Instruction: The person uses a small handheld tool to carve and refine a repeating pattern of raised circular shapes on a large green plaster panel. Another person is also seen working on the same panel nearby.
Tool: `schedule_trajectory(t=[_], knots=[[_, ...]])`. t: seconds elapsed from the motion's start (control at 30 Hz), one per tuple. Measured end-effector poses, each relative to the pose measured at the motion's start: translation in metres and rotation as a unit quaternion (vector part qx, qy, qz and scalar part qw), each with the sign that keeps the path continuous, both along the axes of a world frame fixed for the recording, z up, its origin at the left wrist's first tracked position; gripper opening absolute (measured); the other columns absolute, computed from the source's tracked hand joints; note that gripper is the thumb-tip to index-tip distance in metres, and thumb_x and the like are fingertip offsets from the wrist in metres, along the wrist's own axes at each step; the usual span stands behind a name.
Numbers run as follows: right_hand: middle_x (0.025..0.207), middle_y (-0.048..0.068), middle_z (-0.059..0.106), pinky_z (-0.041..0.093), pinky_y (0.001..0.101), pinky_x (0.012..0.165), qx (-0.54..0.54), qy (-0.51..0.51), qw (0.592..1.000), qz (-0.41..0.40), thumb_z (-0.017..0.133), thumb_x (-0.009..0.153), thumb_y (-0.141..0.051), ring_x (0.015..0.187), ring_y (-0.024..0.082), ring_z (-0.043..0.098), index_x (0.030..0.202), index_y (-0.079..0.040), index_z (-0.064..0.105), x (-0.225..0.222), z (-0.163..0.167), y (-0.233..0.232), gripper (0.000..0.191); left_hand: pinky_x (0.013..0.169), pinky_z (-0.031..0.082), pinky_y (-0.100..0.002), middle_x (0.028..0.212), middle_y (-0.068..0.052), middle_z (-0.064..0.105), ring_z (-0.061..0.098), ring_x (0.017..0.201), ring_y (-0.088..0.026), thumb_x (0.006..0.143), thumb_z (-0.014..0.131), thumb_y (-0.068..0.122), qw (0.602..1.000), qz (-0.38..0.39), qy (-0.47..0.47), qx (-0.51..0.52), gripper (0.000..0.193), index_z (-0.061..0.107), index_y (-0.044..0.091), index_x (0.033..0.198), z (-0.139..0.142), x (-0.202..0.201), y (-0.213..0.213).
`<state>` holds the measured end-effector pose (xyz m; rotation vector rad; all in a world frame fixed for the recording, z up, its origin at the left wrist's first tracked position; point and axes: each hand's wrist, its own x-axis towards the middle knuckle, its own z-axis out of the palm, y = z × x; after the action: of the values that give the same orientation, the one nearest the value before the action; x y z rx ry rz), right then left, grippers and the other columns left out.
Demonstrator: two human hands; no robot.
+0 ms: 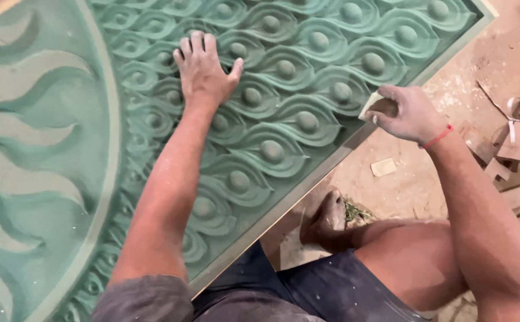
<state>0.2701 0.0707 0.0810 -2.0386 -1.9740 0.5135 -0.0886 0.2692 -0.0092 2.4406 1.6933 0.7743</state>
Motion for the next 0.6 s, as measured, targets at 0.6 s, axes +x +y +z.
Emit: schedule_trajectory(t=[0.6], knots=[[0.089,0.006,0.072,0.054,0.0422,0.068,0.108,-0.034,0.987,0.116,0.074,0.086,-0.014,0.079,0.032,0.069,0.085,-0.006,0.053,-0.029,-0.024,-0.005,0.022,0.107,0.032,-0.057,0.133,-0.018,0.050,0.041,0.128,-0.038,0.086,0.078,0.051,0.999,-0.005,-0.023,0.033,0.069,0.056,-0.001,0.126,-0.010,-0.003,-0.006]])
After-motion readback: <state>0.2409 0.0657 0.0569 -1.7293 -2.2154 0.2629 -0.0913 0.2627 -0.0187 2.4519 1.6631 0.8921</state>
